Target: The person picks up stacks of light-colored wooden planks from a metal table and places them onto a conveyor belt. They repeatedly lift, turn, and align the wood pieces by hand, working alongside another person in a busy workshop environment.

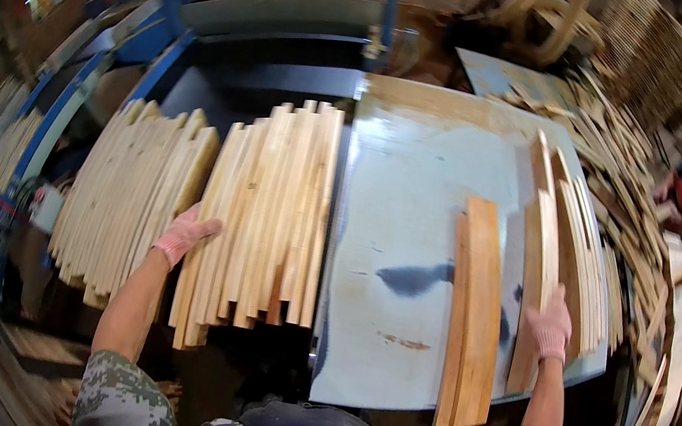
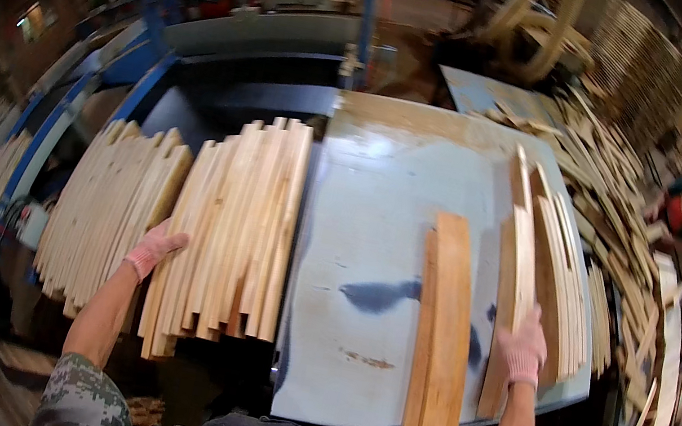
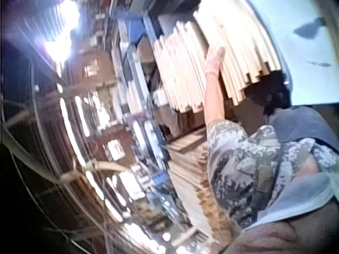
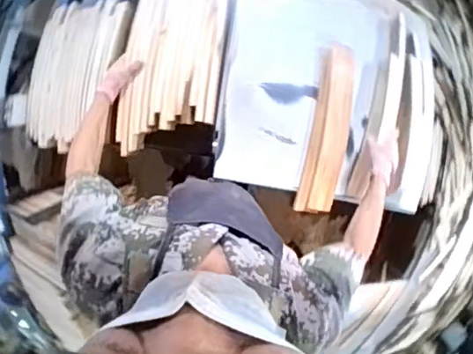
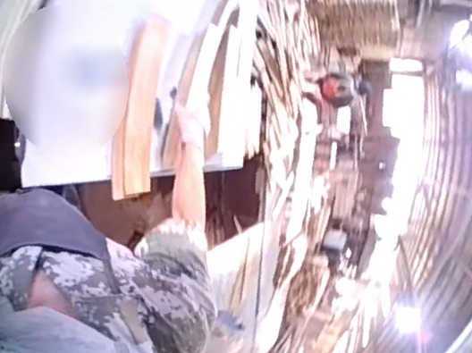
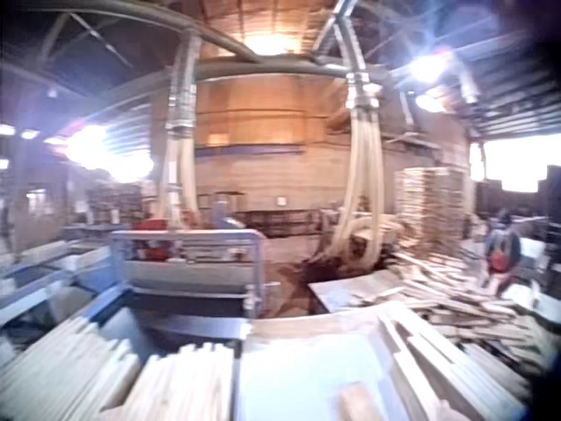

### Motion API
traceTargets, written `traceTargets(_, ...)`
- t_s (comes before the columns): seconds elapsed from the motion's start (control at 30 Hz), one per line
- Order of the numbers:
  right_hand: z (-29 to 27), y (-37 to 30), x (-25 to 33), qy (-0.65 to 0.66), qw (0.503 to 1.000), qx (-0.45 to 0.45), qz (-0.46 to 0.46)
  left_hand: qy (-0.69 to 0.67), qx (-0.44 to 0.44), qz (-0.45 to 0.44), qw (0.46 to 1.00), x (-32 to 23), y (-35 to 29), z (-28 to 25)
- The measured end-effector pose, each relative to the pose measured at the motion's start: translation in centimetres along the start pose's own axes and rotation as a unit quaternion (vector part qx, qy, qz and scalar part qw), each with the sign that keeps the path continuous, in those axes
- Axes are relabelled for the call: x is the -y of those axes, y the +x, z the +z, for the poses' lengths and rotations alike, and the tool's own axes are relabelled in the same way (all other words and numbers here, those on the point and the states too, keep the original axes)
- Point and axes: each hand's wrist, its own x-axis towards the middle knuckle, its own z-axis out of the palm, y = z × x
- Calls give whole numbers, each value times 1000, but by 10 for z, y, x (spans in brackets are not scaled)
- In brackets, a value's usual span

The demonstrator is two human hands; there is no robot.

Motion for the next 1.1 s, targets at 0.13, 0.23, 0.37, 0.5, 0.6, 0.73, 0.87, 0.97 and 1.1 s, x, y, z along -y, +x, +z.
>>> traceTargets(0.13,13,-14,-30,125,992,-16,-8,-11,27,-13,999,-20,11,-4)
traceTargets(0.23,26,9,-38,272,961,-33,-34,-59,43,25,997,3,25,-10)
traceTargets(0.37,-24,-51,40,405,914,34,11,-64,44,67,995,12,29,-10)
traceTargets(0.5,-78,-143,172,500,851,139,-82,10,38,104,994,15,41,-6)
traceTargets(0.6,-75,-209,290,559,784,219,-158,-162,77,97,979,42,42,-11)
traceTargets(0.73,-41,-289,420,640,685,323,-127,30,-15,60,998,68,14,-12)
traceTargets(0.87,20,-311,514,633,691,315,-151,-61,-65,-54,995,60,-37,4)
traceTargets(0.97,42,-320,570,579,742,297,-161,-387,26,-84,918,50,-79,-17)
traceTargets(1.1,60,-330,599,457,838,236,-182,-560,104,-117,813,61,-108,-36)
